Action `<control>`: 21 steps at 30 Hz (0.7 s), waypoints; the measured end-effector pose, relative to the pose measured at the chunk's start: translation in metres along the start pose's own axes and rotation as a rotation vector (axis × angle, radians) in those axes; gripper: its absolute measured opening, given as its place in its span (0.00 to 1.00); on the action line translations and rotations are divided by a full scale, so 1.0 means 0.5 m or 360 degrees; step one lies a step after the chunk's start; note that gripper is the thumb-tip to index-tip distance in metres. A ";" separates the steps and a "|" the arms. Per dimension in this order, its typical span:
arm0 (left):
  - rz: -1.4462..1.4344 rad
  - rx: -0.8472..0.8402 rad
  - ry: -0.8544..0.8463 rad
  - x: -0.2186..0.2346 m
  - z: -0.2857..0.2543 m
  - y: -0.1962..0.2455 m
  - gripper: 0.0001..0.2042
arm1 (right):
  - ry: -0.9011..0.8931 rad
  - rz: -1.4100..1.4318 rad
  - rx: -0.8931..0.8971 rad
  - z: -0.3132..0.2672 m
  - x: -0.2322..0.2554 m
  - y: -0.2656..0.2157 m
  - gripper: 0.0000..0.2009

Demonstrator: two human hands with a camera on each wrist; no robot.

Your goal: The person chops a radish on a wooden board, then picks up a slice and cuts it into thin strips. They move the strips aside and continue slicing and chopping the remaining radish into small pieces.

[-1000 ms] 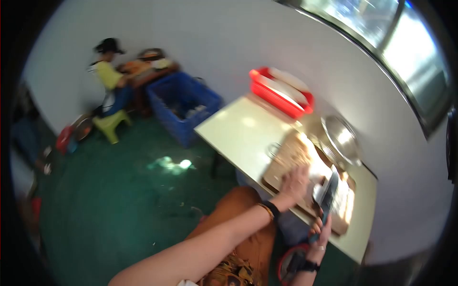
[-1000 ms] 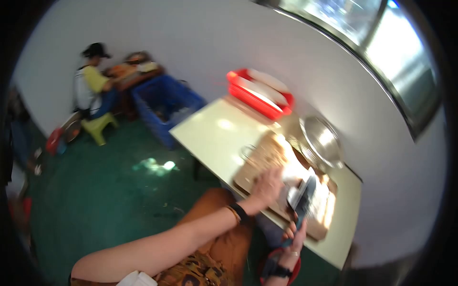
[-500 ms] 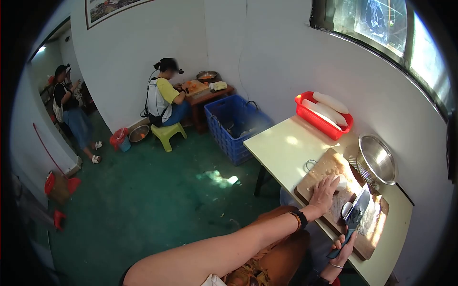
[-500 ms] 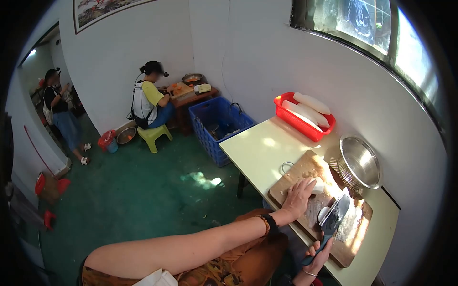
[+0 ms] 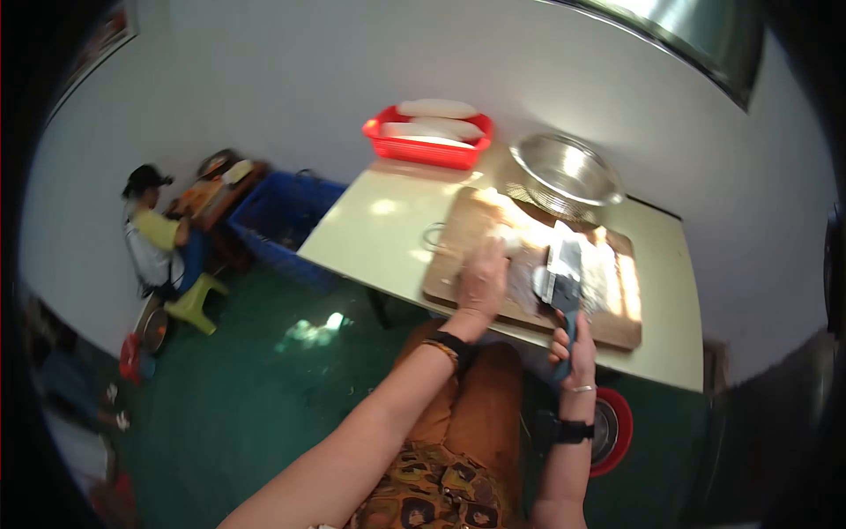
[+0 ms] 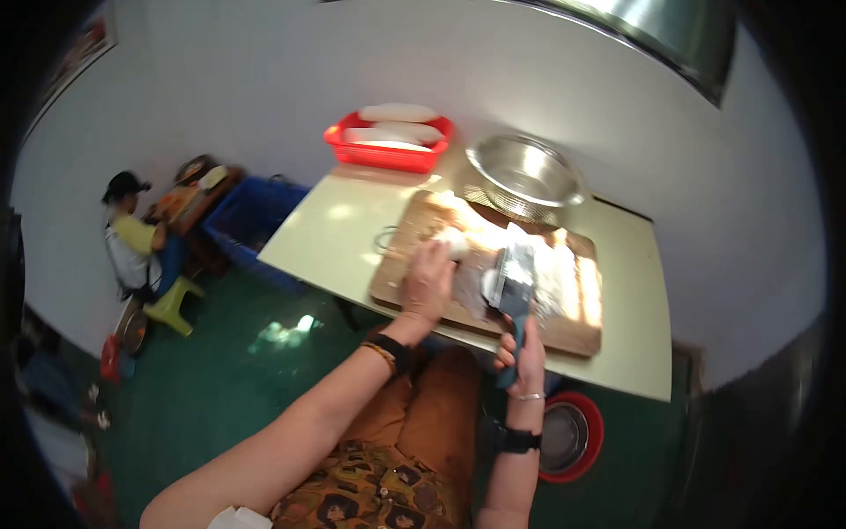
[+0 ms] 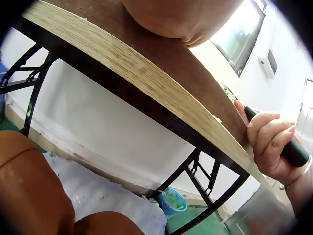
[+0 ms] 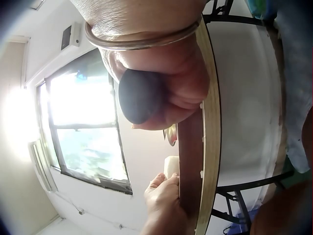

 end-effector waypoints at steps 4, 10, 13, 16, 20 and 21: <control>-0.0072 -0.0065 0.0167 0.011 -0.007 0.006 0.12 | -0.0054 0.0020 0.0062 -0.005 -0.010 -0.001 0.25; -0.0354 -0.0224 0.0039 -0.001 -0.012 0.020 0.16 | -0.0093 0.0132 0.0046 -0.004 -0.013 0.002 0.24; -0.0366 -0.0334 -0.0015 -0.009 -0.015 0.030 0.21 | -0.0115 0.0209 0.0014 -0.003 -0.014 0.003 0.24; -0.0258 -0.0473 -0.0110 -0.014 -0.024 0.046 0.23 | -0.0146 0.0287 -0.0024 -0.007 -0.020 0.005 0.24; -0.0326 -0.0698 -0.0240 -0.024 -0.024 0.075 0.23 | -0.0203 0.0423 -0.0154 -0.002 -0.028 0.003 0.23; -0.0360 -0.0745 -0.0242 -0.023 -0.024 0.079 0.23 | -0.0199 0.0379 -0.0132 -0.001 -0.027 -0.004 0.23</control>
Point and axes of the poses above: each hand's wrist, its own z-axis towards the middle knuckle, its own x-axis out of the back of the hand, y = z × x, the point moved 9 cm from there along z, towards the middle knuckle, and after that the axes turned 14 degrees about z, right-handed, at the moved point
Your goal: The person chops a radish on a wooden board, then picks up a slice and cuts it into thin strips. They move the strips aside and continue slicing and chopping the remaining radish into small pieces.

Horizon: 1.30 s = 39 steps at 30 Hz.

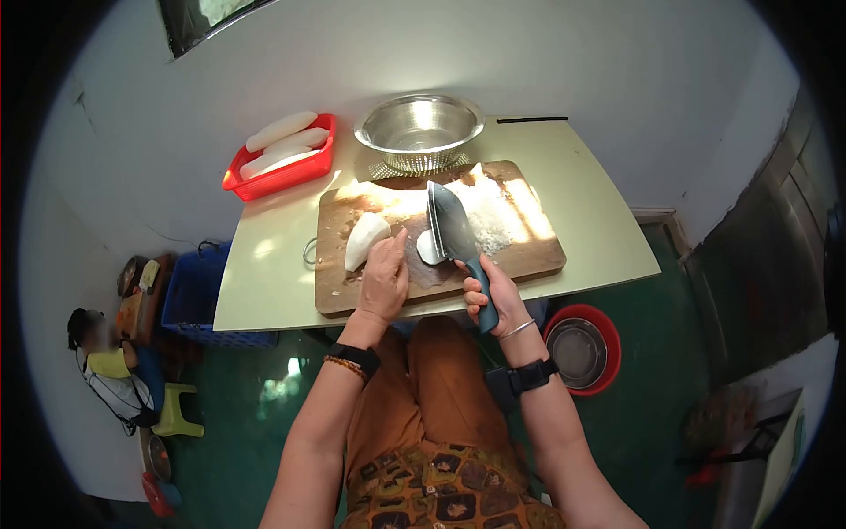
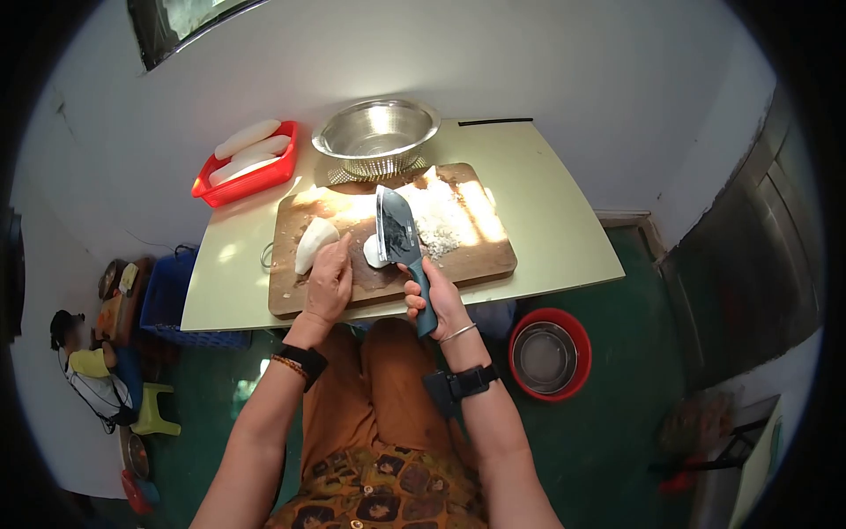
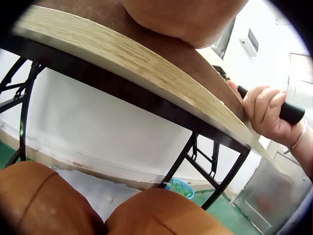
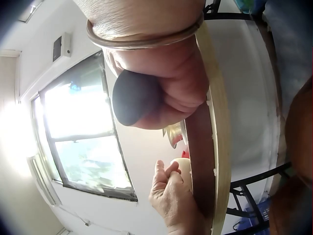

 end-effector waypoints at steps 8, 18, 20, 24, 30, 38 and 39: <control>-0.0057 0.0350 -0.0691 -0.106 0.039 -0.006 0.46 | -0.0066 -0.0348 0.0135 -0.005 -0.070 -0.042 0.21; 0.0156 0.0189 -0.0706 -0.134 0.035 0.004 0.42 | -0.0231 -0.0038 0.0182 0.045 -0.052 -0.093 0.23; 0.0125 0.0217 -0.0693 -0.134 0.033 0.003 0.41 | -0.0241 0.0110 0.0163 0.051 -0.046 -0.098 0.23; 0.0112 0.0250 -0.0615 -0.125 0.037 0.003 0.37 | -0.0266 0.0291 0.0044 0.052 -0.044 -0.093 0.23; 0.0135 0.0128 -0.0479 -0.112 0.042 0.016 0.37 | -0.0267 0.0146 0.0099 0.040 -0.054 -0.094 0.23; 0.0387 0.0244 -0.0295 -0.084 0.050 0.029 0.44 | -0.0274 0.0150 0.0092 0.044 -0.051 -0.095 0.22; 0.0458 0.0310 -0.0332 -0.079 0.049 0.033 0.44 | -0.0270 0.0160 0.0080 0.043 -0.050 -0.093 0.22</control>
Point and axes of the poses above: each hand's wrist, its own z-axis towards the middle knuckle, its own x-axis out of the back of the hand, y = z × x, the point moved 9 cm from there along z, towards the middle knuckle, and after that the axes turned 14 degrees about z, right-handed, at the moved point
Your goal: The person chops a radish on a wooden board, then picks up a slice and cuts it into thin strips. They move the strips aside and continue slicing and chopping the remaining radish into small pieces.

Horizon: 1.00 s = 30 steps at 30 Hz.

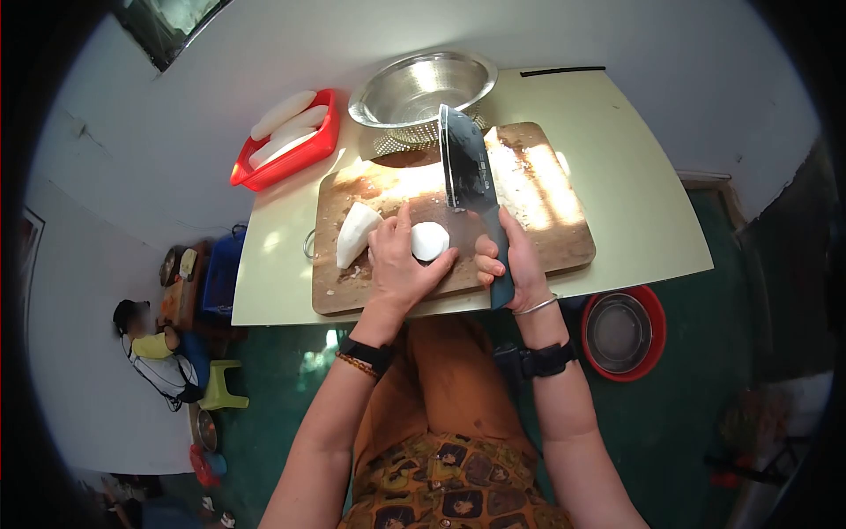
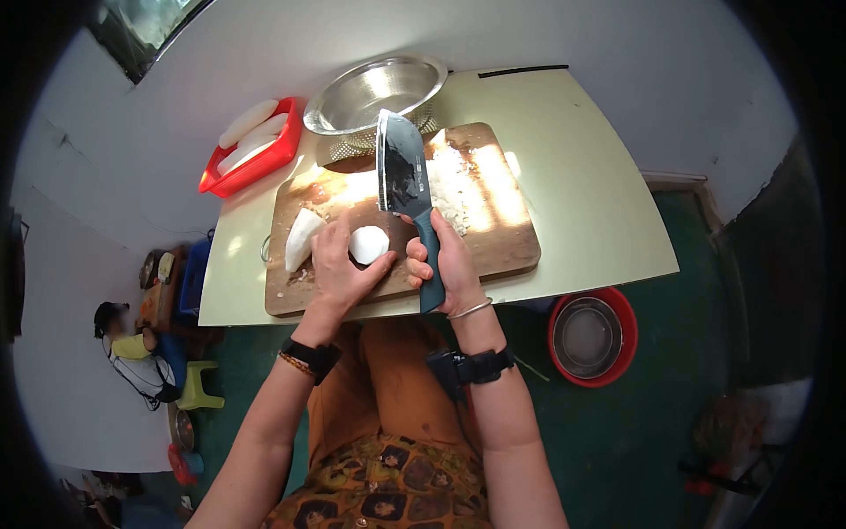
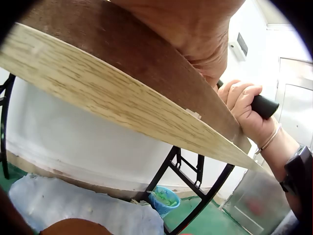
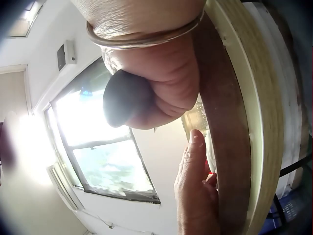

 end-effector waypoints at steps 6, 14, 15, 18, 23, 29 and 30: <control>0.0045 0.0037 0.0019 -0.010 -0.001 -0.006 0.41 | 0.0004 -0.0060 0.0021 0.008 -0.003 -0.002 0.22; -0.0186 -0.0133 0.0075 -0.010 -0.004 0.010 0.39 | 0.0023 -0.0142 0.0031 0.006 -0.001 -0.002 0.21; -0.0149 -0.0187 0.0084 -0.011 -0.004 0.010 0.39 | 0.0034 -0.0157 0.0026 0.007 -0.002 -0.002 0.21; -0.0150 -0.0267 -0.0008 -0.017 0.002 0.021 0.38 | 0.0021 -0.0162 0.0010 0.009 0.001 -0.004 0.21; -0.0127 -0.0253 -0.0185 -0.014 0.006 0.033 0.32 | 0.0049 -0.0183 0.0029 -0.001 -0.006 -0.002 0.21; -0.0065 -0.0277 -0.0081 -0.016 0.002 0.024 0.26 | 0.0018 -0.0182 0.0042 0.006 -0.001 -0.002 0.20; -0.0078 -0.0264 -0.0087 -0.017 0.003 0.023 0.25 | 0.0037 -0.0186 0.0045 0.006 -0.001 -0.003 0.20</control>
Point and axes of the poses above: each hand's wrist, its own z-axis towards the middle knuckle, its own x-axis out of the back of the hand, y = z × x, the point moved 9 cm from there along z, towards the middle knuckle, and after that the axes turned 14 degrees about z, right-handed, at the moved point
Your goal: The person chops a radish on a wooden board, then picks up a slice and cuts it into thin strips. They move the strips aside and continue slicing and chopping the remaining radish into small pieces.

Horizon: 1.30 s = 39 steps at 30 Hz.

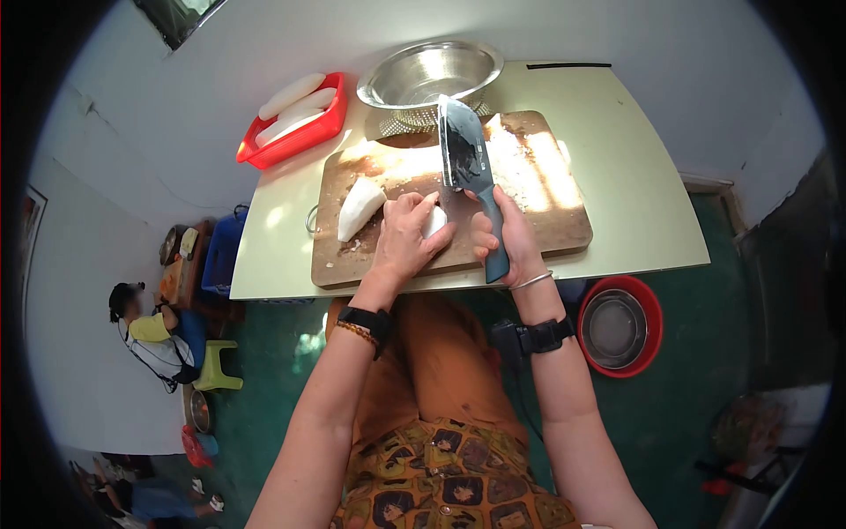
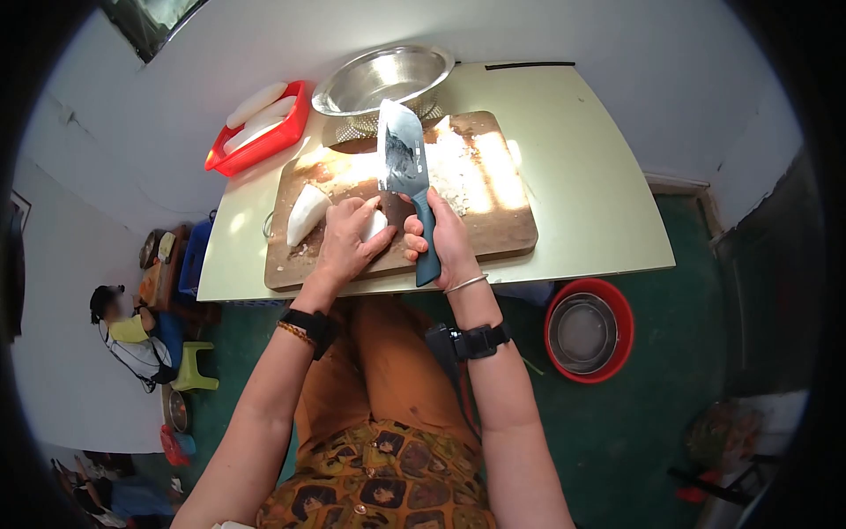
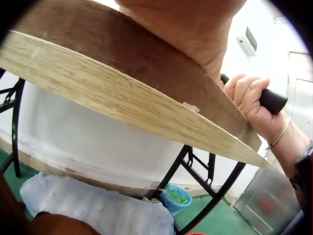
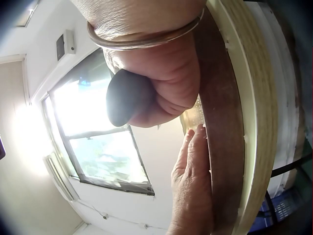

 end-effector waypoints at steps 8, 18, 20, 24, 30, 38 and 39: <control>-0.0001 0.0095 0.0037 0.003 -0.007 -0.011 0.33 | 0.0022 0.0032 -0.0022 -0.004 -0.004 0.002 0.20; -0.0216 0.0100 0.0008 -0.004 -0.011 -0.037 0.41 | 0.0006 0.0025 0.0002 0.000 0.002 0.002 0.20; -0.0242 0.0154 -0.0011 -0.001 -0.012 -0.039 0.42 | 0.0003 0.0014 -0.0012 0.000 -0.001 0.001 0.20; -0.0322 0.0212 -0.0025 0.002 -0.008 -0.039 0.42 | 0.0008 -0.0018 -0.0020 -0.001 -0.005 -0.002 0.21; -0.0272 0.0193 -0.0013 -0.002 -0.007 -0.036 0.42 | -0.0004 -0.0057 -0.0014 -0.004 -0.005 -0.001 0.21; -0.0301 0.0222 -0.0021 -0.001 -0.008 -0.041 0.42 | 0.0012 -0.0099 -0.0062 0.002 -0.001 0.002 0.22; -0.0314 0.0232 -0.0005 -0.001 -0.009 -0.040 0.42 | 0.0000 -0.0101 -0.0076 0.002 -0.001 0.006 0.23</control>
Point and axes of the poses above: each hand's wrist, its own z-axis towards the middle knuckle, its own x-axis out of the back of the hand, y = z × x, the point moved 9 cm from there along z, towards the middle knuckle, and after that the axes turned 14 degrees about z, right-handed, at the moved point
